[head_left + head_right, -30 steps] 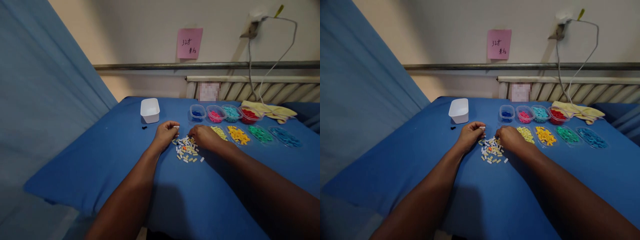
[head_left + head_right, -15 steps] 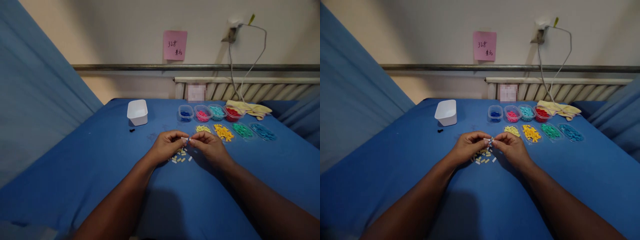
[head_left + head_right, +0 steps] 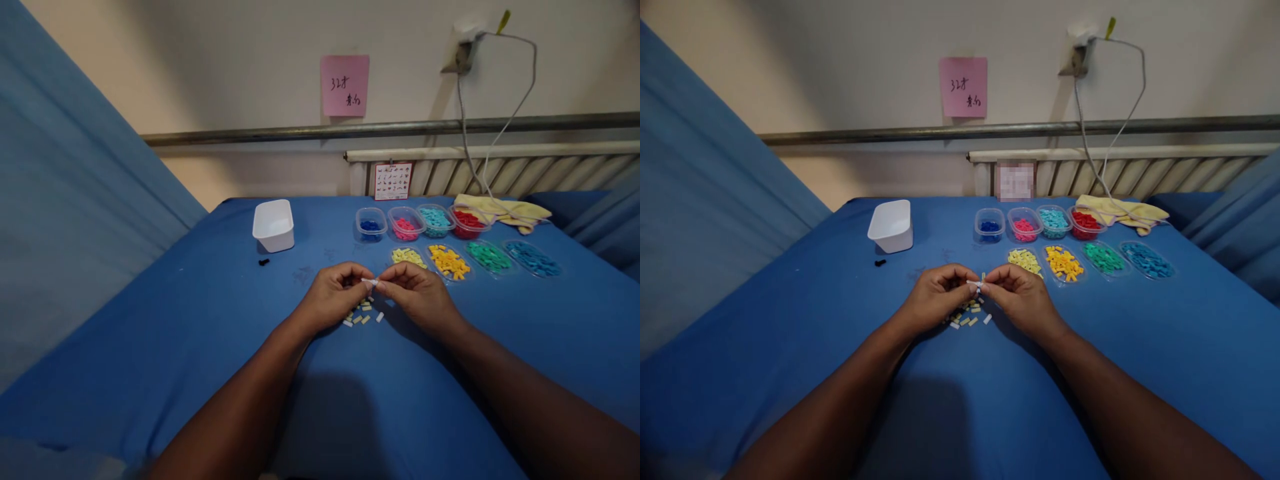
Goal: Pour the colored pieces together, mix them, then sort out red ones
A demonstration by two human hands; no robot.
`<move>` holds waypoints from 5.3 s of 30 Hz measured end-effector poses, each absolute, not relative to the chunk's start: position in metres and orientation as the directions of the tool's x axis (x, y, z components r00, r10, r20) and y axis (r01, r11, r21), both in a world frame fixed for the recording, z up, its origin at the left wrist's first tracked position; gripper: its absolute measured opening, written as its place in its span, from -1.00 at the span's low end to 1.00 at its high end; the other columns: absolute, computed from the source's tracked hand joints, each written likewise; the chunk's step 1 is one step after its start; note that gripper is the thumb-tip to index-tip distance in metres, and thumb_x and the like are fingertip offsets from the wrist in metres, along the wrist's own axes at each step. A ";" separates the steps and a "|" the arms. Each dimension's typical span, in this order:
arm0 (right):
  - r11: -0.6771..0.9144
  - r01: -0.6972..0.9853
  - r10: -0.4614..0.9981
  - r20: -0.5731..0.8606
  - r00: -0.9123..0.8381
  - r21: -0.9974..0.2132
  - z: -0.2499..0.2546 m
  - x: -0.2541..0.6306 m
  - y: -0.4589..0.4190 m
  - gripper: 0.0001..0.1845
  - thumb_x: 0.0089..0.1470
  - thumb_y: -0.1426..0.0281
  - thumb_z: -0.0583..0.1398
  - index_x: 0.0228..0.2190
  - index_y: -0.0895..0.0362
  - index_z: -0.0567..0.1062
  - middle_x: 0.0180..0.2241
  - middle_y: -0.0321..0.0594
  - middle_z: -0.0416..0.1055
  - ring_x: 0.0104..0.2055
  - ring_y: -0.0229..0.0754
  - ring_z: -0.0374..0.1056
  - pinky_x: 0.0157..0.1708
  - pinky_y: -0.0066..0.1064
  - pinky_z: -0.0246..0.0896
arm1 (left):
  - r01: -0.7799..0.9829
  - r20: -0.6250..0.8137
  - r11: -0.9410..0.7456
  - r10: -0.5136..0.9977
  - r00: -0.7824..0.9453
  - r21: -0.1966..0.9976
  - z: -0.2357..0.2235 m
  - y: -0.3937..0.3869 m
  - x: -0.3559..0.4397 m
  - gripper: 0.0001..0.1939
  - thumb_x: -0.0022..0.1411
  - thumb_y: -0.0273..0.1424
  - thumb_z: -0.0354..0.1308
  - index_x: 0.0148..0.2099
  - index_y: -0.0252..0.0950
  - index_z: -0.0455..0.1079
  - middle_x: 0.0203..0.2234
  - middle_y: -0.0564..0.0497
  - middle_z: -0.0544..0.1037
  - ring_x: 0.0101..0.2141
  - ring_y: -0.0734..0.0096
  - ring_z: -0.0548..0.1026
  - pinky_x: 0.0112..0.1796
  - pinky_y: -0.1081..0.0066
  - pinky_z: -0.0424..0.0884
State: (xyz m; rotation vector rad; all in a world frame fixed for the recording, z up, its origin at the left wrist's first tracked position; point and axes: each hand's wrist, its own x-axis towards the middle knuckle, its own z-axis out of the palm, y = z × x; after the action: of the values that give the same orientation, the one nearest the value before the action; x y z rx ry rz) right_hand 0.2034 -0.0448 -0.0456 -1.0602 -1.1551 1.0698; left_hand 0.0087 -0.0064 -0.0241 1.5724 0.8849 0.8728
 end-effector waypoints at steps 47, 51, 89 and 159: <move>0.692 0.591 0.688 0.132 -0.714 -0.414 -0.032 0.202 -0.097 -0.12 0.39 -0.13 0.17 0.53 0.02 0.19 0.55 -0.02 0.03 0.59 0.20 -0.03 0.54 0.14 -0.11 | 0.583 -0.084 -0.253 0.869 0.488 0.772 -0.001 0.024 -0.066 -0.84 0.12 -0.29 0.30 -0.35 -0.24 0.66 -0.52 0.04 0.61 -0.50 0.38 0.44 -0.45 0.46 0.27; 0.703 0.576 0.691 0.207 -0.693 -0.417 -0.025 0.203 -0.092 -0.37 0.44 -0.01 0.17 0.38 -0.02 0.45 0.37 -0.08 0.43 0.42 0.13 0.32 0.46 0.07 0.08 | 0.618 -0.168 -0.229 0.840 0.516 0.752 0.001 0.022 -0.074 -0.88 0.09 -0.31 0.34 -0.38 -0.23 0.67 -0.53 0.03 0.60 -0.52 0.40 0.41 -0.49 0.47 0.24; 0.340 0.857 0.937 0.059 -0.345 -0.388 -0.031 0.203 -0.033 -0.74 0.29 0.36 0.22 -0.10 0.00 0.71 -0.25 -0.15 0.61 -0.20 -0.05 0.46 -0.25 -0.31 0.11 | 0.837 -0.075 -0.459 0.863 0.500 0.299 0.012 0.000 -0.034 -0.80 0.19 -0.49 0.22 -0.20 -0.20 0.66 -0.21 -0.09 0.68 -0.30 0.20 0.52 -0.33 0.31 0.21; 0.201 -0.040 0.977 0.197 0.075 -0.979 -0.046 0.179 -0.031 -0.67 0.04 0.11 0.49 -0.33 0.09 0.64 -0.38 -0.22 0.61 -0.36 -0.17 0.46 -0.32 -0.31 0.38 | 0.018 0.013 -0.023 0.908 0.418 1.000 -0.003 0.002 -0.007 -0.68 0.10 -0.27 0.47 -0.17 -0.34 0.54 -0.40 0.04 0.55 -0.42 0.48 0.47 -0.34 0.43 0.39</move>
State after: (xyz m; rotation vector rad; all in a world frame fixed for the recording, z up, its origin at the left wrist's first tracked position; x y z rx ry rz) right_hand 0.1791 -0.0306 -0.0463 -1.0599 -1.2121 1.0326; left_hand -0.0074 0.0017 -0.0027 1.4124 0.8922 0.8876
